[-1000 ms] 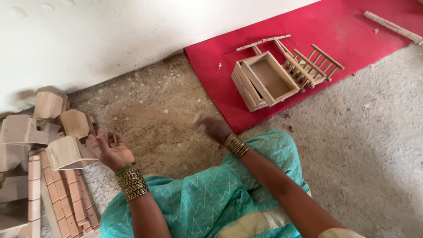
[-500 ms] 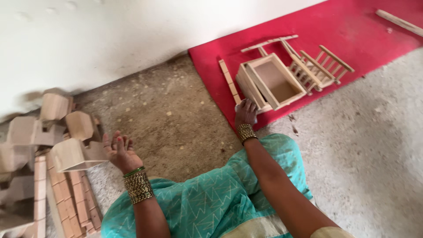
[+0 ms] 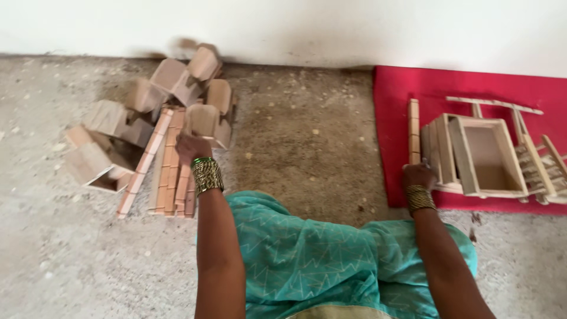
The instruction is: The person sits on the floor and wipes wooden toy furniture parts one at a time with a cloth, placing each cleaned piece on a red mat. They then fit a rectangular wooden box part onto a small wooden cradle frame and continue wiping remaining pieces.
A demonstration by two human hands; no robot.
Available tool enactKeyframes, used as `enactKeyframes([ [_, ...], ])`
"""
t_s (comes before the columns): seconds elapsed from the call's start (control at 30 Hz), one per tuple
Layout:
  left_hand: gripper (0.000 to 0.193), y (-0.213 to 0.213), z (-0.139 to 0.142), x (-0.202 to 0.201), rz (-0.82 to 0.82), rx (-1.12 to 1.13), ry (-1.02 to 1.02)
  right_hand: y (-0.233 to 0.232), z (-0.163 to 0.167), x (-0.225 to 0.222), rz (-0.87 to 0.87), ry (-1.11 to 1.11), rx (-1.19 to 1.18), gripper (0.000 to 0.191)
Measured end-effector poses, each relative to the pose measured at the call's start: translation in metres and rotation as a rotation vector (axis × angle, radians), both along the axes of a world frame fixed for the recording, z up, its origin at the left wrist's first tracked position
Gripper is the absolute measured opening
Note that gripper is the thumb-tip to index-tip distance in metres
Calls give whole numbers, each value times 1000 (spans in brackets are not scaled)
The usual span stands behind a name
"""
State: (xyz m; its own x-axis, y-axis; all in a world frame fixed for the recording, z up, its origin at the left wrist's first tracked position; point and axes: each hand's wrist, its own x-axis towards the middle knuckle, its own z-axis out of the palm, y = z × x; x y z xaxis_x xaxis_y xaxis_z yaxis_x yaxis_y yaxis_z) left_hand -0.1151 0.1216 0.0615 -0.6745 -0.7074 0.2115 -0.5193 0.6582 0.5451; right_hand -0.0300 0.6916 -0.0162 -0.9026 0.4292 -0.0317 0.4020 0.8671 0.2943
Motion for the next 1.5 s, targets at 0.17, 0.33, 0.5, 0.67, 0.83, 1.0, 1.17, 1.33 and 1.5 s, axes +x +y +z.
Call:
enactKeyframes([
  [0.17, 92, 6, 2, -11, -10, -27, 5, 12, -2, 8, -82, 160, -20, 32],
  [0.33, 131, 7, -6, -31, -82, -317, 94, 18, 3, 12, -52, 529, -153, 42],
  [0.5, 133, 17, -6, -38, -143, -271, -95, 18, 2, 15, -2, 842, -366, 40],
  [0.67, 120, 51, 2, -33, -158, 36, 19, 9, 5, 9, -32, 991, -509, 38],
  [0.83, 105, 108, -8, -11, -334, 566, 74, 18, 31, 6, -407, 1445, -1673, 42],
  [1.0, 94, 172, -38, 8, -462, 741, 92, 8, 40, 20, -274, 1348, -2254, 26],
  [1.17, 92, 204, -57, 31, -475, 593, -87, -77, 12, 4, -90, 1413, -1944, 13],
  [1.33, 95, 204, -59, 41, -588, 603, -185, -178, 7, -11, -76, 1151, -1378, 32],
  [1.5, 103, 213, -62, 49, -696, 474, -293, -215, 11, -2, 183, 948, -897, 43],
])
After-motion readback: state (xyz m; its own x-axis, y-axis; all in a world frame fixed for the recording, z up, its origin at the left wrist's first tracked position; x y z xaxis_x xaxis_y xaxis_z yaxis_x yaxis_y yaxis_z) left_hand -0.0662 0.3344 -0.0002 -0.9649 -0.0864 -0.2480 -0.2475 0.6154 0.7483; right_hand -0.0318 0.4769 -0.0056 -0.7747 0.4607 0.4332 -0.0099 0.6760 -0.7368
